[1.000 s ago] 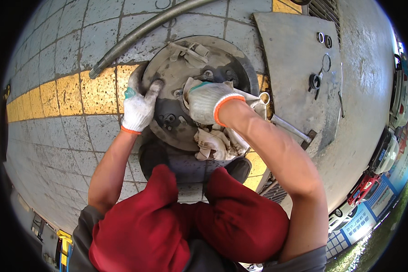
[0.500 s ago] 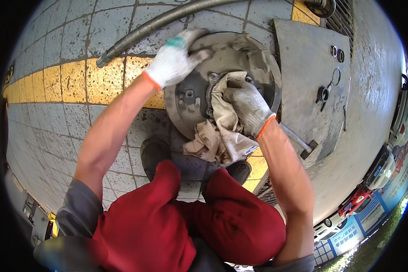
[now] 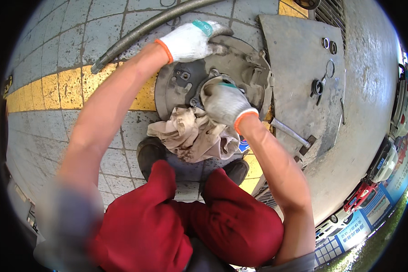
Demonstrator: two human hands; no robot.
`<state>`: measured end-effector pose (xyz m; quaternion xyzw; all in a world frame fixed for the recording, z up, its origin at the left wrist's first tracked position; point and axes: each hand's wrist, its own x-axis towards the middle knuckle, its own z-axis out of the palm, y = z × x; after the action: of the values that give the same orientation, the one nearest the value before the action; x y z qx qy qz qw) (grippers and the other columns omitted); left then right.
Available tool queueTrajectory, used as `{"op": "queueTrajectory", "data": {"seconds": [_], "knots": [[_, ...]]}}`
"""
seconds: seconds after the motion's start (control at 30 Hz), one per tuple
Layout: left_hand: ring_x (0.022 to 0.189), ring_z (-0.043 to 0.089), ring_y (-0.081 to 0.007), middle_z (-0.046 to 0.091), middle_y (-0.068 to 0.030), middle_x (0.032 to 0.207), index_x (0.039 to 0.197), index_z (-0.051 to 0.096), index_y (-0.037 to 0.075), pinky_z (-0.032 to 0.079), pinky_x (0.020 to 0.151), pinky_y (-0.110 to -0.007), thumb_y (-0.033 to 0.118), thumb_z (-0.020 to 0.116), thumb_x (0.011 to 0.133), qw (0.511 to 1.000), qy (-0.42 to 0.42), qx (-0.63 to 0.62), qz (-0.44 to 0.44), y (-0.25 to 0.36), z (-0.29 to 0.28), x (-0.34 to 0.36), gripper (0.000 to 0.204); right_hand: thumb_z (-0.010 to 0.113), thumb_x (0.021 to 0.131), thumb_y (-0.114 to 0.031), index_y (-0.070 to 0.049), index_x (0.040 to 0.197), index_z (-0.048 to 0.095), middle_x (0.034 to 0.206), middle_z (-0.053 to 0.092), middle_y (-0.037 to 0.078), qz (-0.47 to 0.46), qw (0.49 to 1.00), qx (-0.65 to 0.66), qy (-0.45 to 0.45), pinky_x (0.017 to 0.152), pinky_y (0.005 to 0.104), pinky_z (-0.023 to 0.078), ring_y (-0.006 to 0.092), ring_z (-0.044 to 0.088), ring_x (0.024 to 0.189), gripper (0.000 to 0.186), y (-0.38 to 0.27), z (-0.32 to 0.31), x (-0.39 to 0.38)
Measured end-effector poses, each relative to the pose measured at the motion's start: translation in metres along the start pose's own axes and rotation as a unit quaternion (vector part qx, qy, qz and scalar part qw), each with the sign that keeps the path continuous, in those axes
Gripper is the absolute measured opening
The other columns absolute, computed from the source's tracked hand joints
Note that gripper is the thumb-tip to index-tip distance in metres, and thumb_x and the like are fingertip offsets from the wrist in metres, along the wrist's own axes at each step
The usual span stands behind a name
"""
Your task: The person cleans a vehicle wheel hub with a rag, removes a new bearing from its packaging, and installs it into the hub using a hammer and a metal rod. The person taps the bearing into place until it is seated.
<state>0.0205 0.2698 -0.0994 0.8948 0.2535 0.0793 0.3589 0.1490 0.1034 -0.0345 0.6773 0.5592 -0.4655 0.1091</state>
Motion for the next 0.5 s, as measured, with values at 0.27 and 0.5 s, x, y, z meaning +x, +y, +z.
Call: {"op": "queueTrajectory", "data": {"seconds": [0.27, 0.5], "knots": [[0.136, 0.065, -0.038, 0.068, -0.0175, 0.149, 0.151, 0.065, 0.013, 0.052, 0.115, -0.046, 0.048, 0.074, 0.102, 0.999, 0.014, 0.016, -0.028, 0.009, 0.0, 0.002, 0.061, 0.051, 0.103, 0.007, 0.001, 0.116, 0.069, 0.109, 0.076, 0.012, 0.064, 0.586, 0.807, 0.009, 0.089, 0.035, 0.066, 0.0233, 0.076, 0.095, 0.023, 0.039, 0.039, -0.001], [0.131, 0.068, -0.0393, 0.069, -0.0166, 0.147, 0.152, 0.064, 0.013, 0.054, 0.111, -0.049, 0.05, 0.074, 0.101, 1.0, 0.008, 0.016, -0.009, 0.006, 0.0, -0.003, 0.064, 0.061, 0.098, -0.018, -0.004, 0.111, 0.081, 0.115, 0.078, 0.028, -0.018, 0.999, 0.0, -0.034, 0.099, 0.0479, 0.06, 0.039, 0.077, 0.108, 0.028, 0.006, -0.004, -0.006]]}}
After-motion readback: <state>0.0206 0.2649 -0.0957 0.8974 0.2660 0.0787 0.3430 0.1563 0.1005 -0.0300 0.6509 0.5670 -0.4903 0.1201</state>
